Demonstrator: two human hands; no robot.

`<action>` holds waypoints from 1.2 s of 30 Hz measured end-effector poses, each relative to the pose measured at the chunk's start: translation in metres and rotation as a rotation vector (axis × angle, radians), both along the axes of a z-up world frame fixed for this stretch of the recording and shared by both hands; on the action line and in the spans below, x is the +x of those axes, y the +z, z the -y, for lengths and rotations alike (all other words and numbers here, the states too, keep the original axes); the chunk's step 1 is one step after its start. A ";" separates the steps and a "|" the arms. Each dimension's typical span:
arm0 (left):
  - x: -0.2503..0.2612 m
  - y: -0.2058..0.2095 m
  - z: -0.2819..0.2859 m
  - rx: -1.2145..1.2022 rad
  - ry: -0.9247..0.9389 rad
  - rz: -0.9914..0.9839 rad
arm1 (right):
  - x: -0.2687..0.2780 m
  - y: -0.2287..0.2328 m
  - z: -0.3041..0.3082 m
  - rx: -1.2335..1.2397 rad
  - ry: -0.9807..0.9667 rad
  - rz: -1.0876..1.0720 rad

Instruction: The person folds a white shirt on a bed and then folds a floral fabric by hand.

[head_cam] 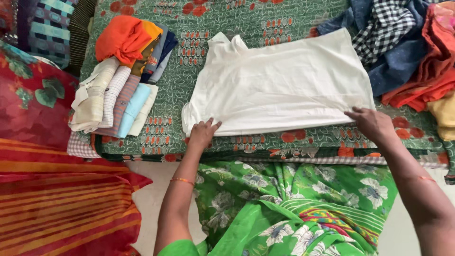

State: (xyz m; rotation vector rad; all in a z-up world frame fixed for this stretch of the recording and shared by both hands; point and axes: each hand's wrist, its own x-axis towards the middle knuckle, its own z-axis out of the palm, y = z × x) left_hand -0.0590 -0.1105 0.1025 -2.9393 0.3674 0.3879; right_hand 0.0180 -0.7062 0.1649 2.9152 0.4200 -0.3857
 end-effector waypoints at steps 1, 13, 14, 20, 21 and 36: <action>-0.008 0.002 0.000 0.027 -0.010 -0.046 | -0.010 0.005 0.002 -0.015 0.025 -0.020; -0.016 0.048 0.001 -0.274 0.290 -0.679 | -0.025 -0.013 0.032 0.133 -0.040 -0.508; -0.002 0.046 0.001 -0.273 0.288 -0.679 | -0.013 -0.019 0.024 0.183 -0.010 -0.464; 0.079 -0.014 0.062 -0.475 0.172 -0.012 | 0.051 -0.065 -0.131 0.547 0.116 -0.216; 0.091 -0.026 0.081 -0.429 0.141 -0.008 | 0.063 -0.072 -0.168 0.528 0.170 -0.187; 0.142 0.011 0.066 -0.270 0.443 -0.122 | 0.132 -0.111 -0.133 0.521 -0.094 0.047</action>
